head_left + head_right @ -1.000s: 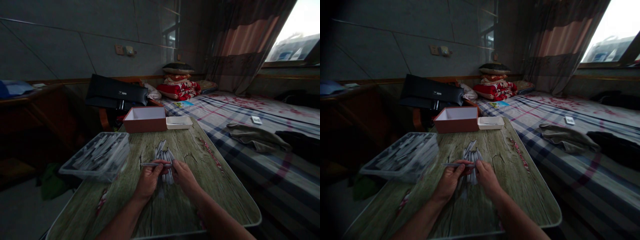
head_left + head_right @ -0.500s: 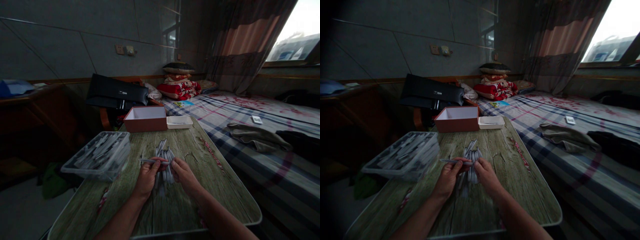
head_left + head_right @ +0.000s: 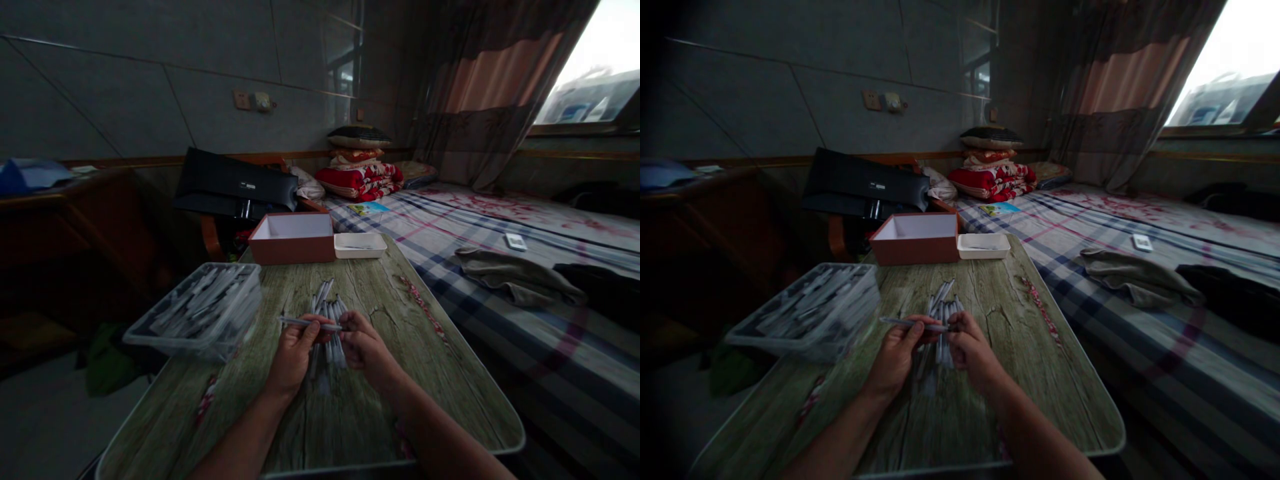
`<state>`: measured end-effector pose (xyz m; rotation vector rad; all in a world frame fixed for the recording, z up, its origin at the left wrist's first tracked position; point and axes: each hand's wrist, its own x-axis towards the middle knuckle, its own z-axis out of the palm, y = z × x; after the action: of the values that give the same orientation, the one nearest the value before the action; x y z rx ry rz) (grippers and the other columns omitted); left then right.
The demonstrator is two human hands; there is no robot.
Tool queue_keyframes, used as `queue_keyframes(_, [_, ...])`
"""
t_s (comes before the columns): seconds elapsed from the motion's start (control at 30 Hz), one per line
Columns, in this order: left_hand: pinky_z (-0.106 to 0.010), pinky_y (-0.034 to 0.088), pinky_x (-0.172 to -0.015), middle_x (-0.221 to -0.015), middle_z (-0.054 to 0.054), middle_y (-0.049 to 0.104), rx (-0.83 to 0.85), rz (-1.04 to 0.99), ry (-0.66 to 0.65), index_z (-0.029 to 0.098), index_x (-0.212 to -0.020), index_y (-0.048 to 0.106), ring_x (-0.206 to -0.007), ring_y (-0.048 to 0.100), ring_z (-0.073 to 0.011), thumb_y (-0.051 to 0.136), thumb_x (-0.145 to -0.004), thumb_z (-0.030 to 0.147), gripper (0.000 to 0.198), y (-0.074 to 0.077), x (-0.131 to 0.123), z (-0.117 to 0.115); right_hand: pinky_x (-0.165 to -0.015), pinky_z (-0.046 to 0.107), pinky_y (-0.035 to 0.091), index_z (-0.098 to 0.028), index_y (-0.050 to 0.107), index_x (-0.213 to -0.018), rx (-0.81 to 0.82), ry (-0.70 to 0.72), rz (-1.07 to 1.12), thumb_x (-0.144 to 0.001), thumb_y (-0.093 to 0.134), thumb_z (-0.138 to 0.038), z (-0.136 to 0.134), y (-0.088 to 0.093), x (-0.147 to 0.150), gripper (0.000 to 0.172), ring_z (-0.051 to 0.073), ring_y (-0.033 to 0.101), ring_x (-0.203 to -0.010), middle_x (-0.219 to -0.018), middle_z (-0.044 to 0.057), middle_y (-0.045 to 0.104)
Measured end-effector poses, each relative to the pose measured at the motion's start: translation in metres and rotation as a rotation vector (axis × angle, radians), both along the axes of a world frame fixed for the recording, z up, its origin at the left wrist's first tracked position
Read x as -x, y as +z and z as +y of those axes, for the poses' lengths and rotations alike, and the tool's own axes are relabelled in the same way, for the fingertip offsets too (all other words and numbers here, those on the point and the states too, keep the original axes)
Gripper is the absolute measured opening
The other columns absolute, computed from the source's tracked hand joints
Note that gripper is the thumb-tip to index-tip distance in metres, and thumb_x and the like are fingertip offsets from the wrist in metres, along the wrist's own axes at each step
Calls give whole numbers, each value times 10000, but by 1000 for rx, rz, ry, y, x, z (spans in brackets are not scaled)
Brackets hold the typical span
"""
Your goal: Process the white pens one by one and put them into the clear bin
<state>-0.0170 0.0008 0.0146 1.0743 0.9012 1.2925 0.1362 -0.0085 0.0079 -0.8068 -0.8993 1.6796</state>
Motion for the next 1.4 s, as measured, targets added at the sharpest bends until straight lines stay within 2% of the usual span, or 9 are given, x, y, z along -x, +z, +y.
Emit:
queue_keyframes(0.17, [-289,535,-736,-895,-72,736,-9,40,10,153,-847,689,-786,678,-182,638,-801,361,220,-1,0,0,-365,189,169,-174,467,-644,35,-19,-180,-770,548,-611,0,-1,1,463,45,286,-392,-510,-60,400])
queue_keyframes(0.33, [-288,535,-728,-884,-68,738,-5,12,22,155,-841,683,-782,679,-184,636,-803,360,214,-1,0,-1,-369,169,132,-212,472,-827,41,27,-3,-694,701,-445,-2,2,0,352,37,260,-400,-585,-89,429])
queue_keyframes(0.4, [-288,535,-720,-876,-67,738,-5,12,22,154,-841,682,-776,680,-186,636,-801,363,217,0,0,-1,-366,171,102,-218,482,-878,59,35,25,-729,655,-491,-2,3,0,357,33,256,-396,-648,-72,485])
queue_keyframes(0.57, [-280,528,-732,-870,-61,739,-16,32,21,161,-837,687,-780,678,-178,634,-807,359,207,3,-1,-2,-369,184,148,-180,455,-662,70,28,-119,-749,607,-580,-1,-1,0,436,40,261,-387,-491,-78,373])
queue_keyframes(0.73, [-267,526,-706,-849,-58,738,-20,41,20,159,-828,687,-752,672,-169,625,-813,371,221,3,0,-2,-365,170,97,-220,470,-874,71,69,59,-705,690,-458,-2,1,-1,366,34,259,-393,-620,-82,474])
queue_keyframes(0.87, [-261,520,-710,-843,-55,736,-23,40,23,154,-836,688,-746,667,-161,634,-810,352,207,0,0,-2,-367,184,106,-175,482,-729,117,79,-50,-758,580,-595,-2,1,0,432,34,254,-386,-536,-68,428])
queue_keyframes(1.1, [-234,513,-628,-754,-32,714,113,-180,176,140,-759,652,-693,661,-144,687,-745,395,258,2,4,5,-362,174,123,-211,430,-757,89,-1,-23,-686,679,-344,-1,1,1,291,33,241,-375,-510,-107,380])
queue_keyframes(1.27, [-272,534,-632,-710,-20,690,242,-398,150,154,-692,572,-660,657,-146,709,-712,391,274,2,3,9,-355,170,80,-214,445,-786,209,148,164,-640,580,-258,-1,5,-4,203,40,267,-366,-566,-77,477])
queue_keyframes(1.4, [-261,530,-609,-735,-18,681,220,-369,131,153,-744,588,-657,655,-144,709,-721,398,274,2,-1,3,-346,170,79,-194,502,-855,237,205,109,-686,583,-310,-3,6,-1,220,36,290,-363,-640,-49,540])
